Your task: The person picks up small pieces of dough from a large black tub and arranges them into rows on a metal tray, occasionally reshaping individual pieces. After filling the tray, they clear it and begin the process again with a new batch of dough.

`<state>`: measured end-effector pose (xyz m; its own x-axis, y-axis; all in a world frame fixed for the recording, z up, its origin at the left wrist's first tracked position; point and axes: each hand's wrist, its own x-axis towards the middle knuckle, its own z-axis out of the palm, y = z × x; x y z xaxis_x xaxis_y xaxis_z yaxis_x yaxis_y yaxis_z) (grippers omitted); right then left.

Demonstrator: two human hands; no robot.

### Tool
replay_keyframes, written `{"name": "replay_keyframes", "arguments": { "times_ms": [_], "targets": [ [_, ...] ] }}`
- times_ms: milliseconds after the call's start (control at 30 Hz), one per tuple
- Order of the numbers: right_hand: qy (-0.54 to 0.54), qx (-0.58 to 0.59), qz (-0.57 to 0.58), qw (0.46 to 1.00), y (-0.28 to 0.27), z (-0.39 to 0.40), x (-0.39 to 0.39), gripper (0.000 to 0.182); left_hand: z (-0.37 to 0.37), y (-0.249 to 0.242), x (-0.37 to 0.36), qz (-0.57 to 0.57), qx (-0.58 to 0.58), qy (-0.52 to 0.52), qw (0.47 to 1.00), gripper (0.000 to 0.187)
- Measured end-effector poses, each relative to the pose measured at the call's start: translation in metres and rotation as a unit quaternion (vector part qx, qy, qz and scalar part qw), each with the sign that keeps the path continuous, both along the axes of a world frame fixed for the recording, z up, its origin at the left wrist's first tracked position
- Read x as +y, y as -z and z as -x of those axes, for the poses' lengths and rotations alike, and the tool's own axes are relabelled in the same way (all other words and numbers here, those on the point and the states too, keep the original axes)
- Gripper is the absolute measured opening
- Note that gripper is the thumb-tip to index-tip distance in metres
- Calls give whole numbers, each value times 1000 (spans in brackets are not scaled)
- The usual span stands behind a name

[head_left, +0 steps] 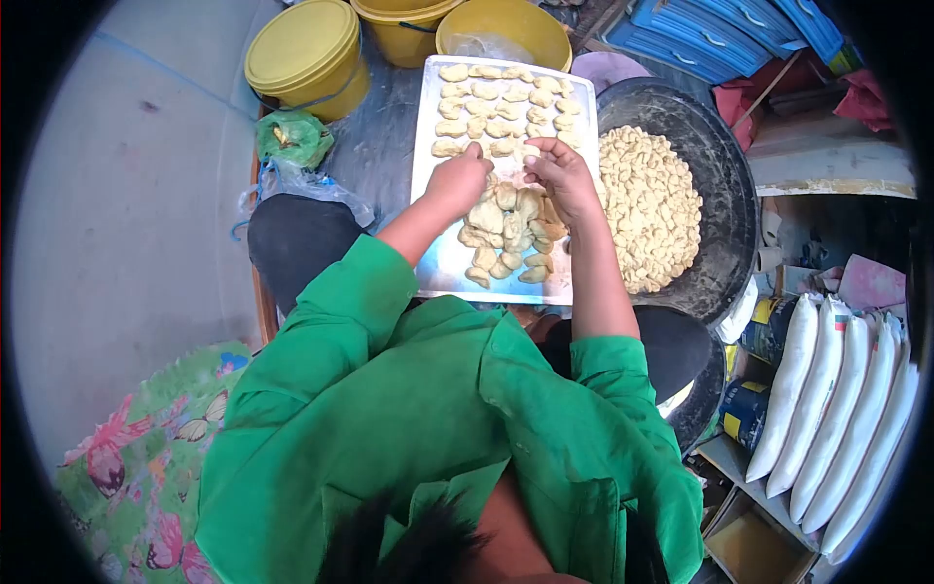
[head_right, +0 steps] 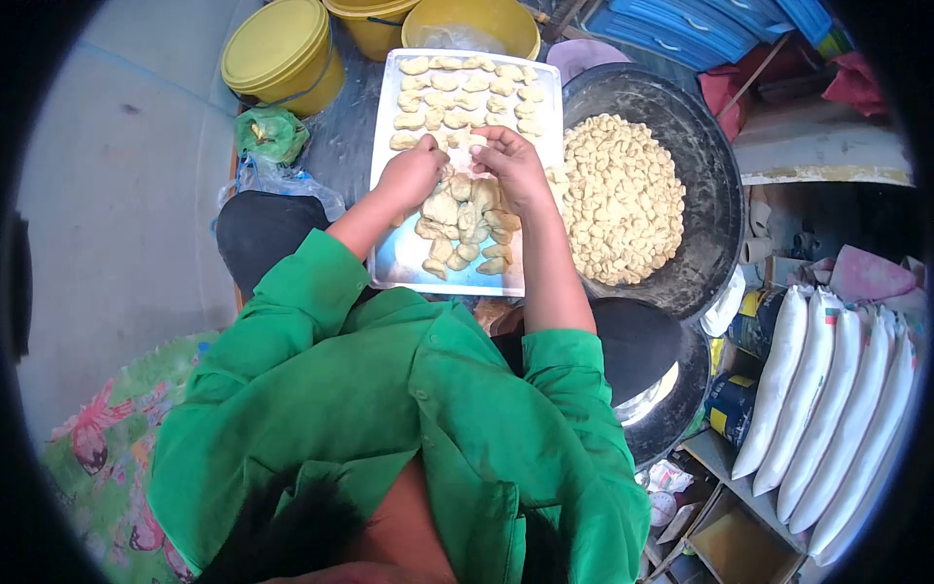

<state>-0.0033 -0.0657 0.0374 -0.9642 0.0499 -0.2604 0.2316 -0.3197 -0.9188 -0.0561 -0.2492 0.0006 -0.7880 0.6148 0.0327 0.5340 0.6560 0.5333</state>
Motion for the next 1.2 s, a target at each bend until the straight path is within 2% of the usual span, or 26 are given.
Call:
{"name": "replay_keyframes", "arguments": {
  "times_ms": [33,100,167,200,233,267,300,333,367,400,433,500,567,600,633,700,733,767,800,867,933,967,1067,1100,1167,1200],
  "targets": [
    [2,1,-3,1000,1,-2,3,25,1,1,5,88,-3,6,996,14],
    [84,10,187,979,2,-12,6,20,-1,-7,8,87,17,-2,996,14],
    [104,2,206,973,-19,-19,0,17,-5,-31,5,-35,-125,-68,989,18],
    [121,10,159,980,-22,-20,-2,19,-7,-29,5,-221,-136,-92,961,19],
    [138,18,113,984,-25,-22,-5,22,-6,-29,2,-219,-137,-93,962,19],
    [144,47,63,986,-28,-24,-13,20,-3,-29,-1,-302,-348,-135,877,18],
    [144,47,65,986,-33,-26,-19,20,-4,-42,-3,-367,-538,-170,740,17],
    [90,79,-47,992,-36,-28,-25,21,-7,-48,-5,-388,-576,-170,699,14],
    [36,110,-159,980,-38,-29,-29,22,-11,-50,-6,-387,-575,-170,700,14],
    [20,142,-245,959,-38,-30,-34,23,-15,-52,-8,-413,-593,-172,669,13],
    [22,142,-245,959,-41,-31,-37,23,-18,-55,-8,-438,-610,-173,637,12],
    [33,193,-424,884,-49,-36,-45,27,-25,-64,-8,-432,-600,-176,651,10],
    [74,188,-385,901,-43,-37,-48,28,-29,-72,-8,-455,-561,-186,666,11],
    [63,233,-428,871,-41,-36,-46,28,-31,-73,-8,-456,-561,-186,665,11],
    [51,278,-470,836,-39,-36,-45,29,-32,-74,-9,-466,-575,-199,643,13],
    [46,313,-483,817,-45,-39,-48,27,-33,-75,-14,-476,-587,-213,620,15],
    [41,348,-495,795,-51,-40,-50,26,-31,-76,-19,-495,-620,-205,573,17],
    [41,347,-495,795,-56,-41,-50,26,-30,-76,-23,-512,-652,-196,524,19],
    [14,340,-488,804,-60,-44,-49,22,-32,-78,-25,-511,-654,-197,522,19],
    [-16,328,-480,813,-66,-48,-46,19,-37,-85,-27,-482,-626,-152,594,15],
    [-19,171,-388,906,-70,-46,-43,16,-39,-91,-26,-473,-631,-149,596,14],
    [-19,170,-387,906,-66,-44,-42,16,-40,-92,-26,-463,-635,-146,601,13],
    [6,380,-455,805,-59,-39,-44,19,-32,-86,-30,-500,-645,-132,563,10],
    [5,380,-454,806,-63,-39,-46,19,-30,-87,-32,-500,-644,-133,563,10],
    [11,436,-528,729,-70,-44,-50,22,-28,-90,-35,-518,-673,-131,512,9],
    [11,434,-528,730,-66,-45,-49,22,-29,-94,-34,-510,-677,-135,513,6]
  ]
}}
